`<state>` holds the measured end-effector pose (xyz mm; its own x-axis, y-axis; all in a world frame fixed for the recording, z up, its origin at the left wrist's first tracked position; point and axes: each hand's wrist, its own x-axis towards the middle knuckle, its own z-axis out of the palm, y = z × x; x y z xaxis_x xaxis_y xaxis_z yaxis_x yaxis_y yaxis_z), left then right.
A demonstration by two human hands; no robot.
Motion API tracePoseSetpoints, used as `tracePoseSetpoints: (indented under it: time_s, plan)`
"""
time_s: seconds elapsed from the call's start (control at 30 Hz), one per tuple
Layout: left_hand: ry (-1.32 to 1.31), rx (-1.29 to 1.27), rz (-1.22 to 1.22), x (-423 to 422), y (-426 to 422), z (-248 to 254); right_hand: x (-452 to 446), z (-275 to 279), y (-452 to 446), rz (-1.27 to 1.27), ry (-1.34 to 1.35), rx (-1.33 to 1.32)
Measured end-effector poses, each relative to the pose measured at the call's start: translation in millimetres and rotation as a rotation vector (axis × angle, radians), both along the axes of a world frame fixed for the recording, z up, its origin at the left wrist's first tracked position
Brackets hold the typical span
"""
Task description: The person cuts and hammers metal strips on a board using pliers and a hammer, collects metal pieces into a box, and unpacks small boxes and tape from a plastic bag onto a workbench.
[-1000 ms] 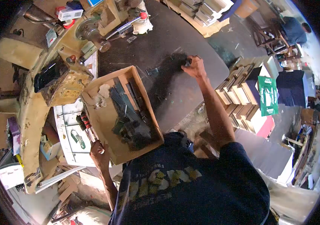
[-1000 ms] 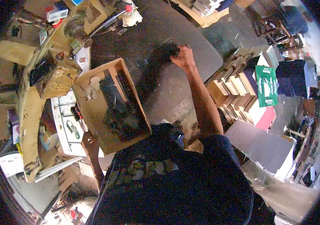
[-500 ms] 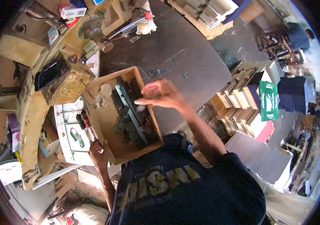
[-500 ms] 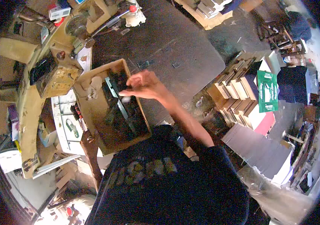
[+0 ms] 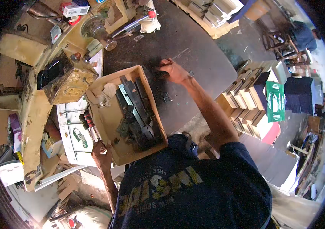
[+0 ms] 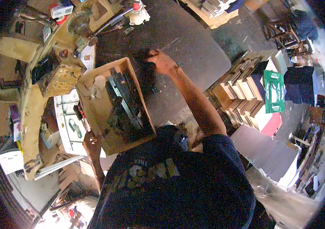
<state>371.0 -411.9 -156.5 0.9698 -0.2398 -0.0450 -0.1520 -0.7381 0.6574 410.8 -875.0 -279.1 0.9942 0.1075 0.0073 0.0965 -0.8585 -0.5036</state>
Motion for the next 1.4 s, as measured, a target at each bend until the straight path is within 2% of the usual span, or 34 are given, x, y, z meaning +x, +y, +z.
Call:
tracePoseSetpoints:
  time_s: [0.07,0.1,0.17,0.2,0.23,0.27,0.33,0.37,0.4,0.43,0.47,0.53,0.6,0.63,0.67,0.73,0.77,0.8,0.87,0.93,0.97,1.03,1.07,1.13,1.23,1.4]
  plan:
    - [-0.014,-0.016,-0.035,1,6,-9,-9,-16,-4,0.002,-0.226,-0.054]
    - [-0.018,-0.062,0.001,0,12,-18,-13,-13,-2,-0.021,-0.218,-0.072]
    - [-0.063,-0.071,-0.013,1,18,-29,-18,5,9,-0.077,0.009,-0.104]
    - [-0.116,-0.032,-0.047,2,19,-30,-24,-6,8,-0.032,-0.2,-0.119]
    - [-0.024,0.013,-0.039,4,20,-27,-30,-19,8,0.003,-0.413,-0.153]
    - [0.068,0.072,-0.025,5,21,-22,-30,-17,8,-0.014,-0.413,-0.17]
    - [0.11,0.042,-0.001,2,9,-16,-37,-10,24,-0.154,-0.837,-0.282]
    - [0.029,-0.027,-0.026,-1,1,-12,-38,-4,28,-0.166,-0.743,-0.091]
    - [-0.051,-0.087,-0.044,-2,-1,-7,-39,-6,29,-0.165,-0.741,-0.075]
    - [0.09,-0.099,0.005,0,-2,-2,-40,-9,26,-0.18,-0.482,-0.078]
    - [0.01,-0.08,-0.068,0,-4,2,-43,-13,28,-0.183,-0.222,-0.081]
    - [0.09,-0.076,0.023,-1,-2,-2,-45,17,38,-0.23,-0.021,-0.089]
    - [0.096,-0.05,0.021,0,4,-7,-44,10,34,-0.202,-0.215,-0.059]
    - [0.051,-0.012,0.021,0,1,-5,-52,21,42,-0.305,-0.23,-0.198]
    - [0.006,0.027,0.02,-1,0,-4,-54,31,46,-0.299,-0.229,-0.191]
    - [-0.001,-0.038,0.009,0,4,-9,-53,55,52,-0.566,-0.163,0.348]
    - [-0.007,-0.004,0.001,0,3,-7,-54,68,63,-0.64,-0.242,0.469]
    - [-0.006,0.036,-0.01,-2,2,-3,-57,91,80,-0.638,-0.23,0.478]
    - [0.059,0.051,0.038,-4,-7,4,-65,137,109,-0.549,-0.022,0.873]
    - [-0.016,-0.004,-0.027,-2,-8,4,-71,153,119,-0.456,0.01,0.711]
    - [-0.009,0.048,-0.017,-2,-8,6,-68,112,101,-0.356,-0.161,0.647]
    - [0.011,0.045,-0.02,-1,8,-12,-62,85,50,-0.247,0.016,0.351]
    - [0.024,0.035,-0.043,0,15,-18,-72,80,50,-0.235,0.018,0.356]
    - [-0.035,0.031,-0.041,0,6,-12,-82,73,53,-0.097,0.064,0.189]
    - [-0.012,-0.006,0.007,-2,6,-12,-93,19,65,-0.137,-0.076,0.046]
    - [-0.029,0.026,0.032,-7,0,-4,-104,4,73,-0.198,-0.057,0.182]
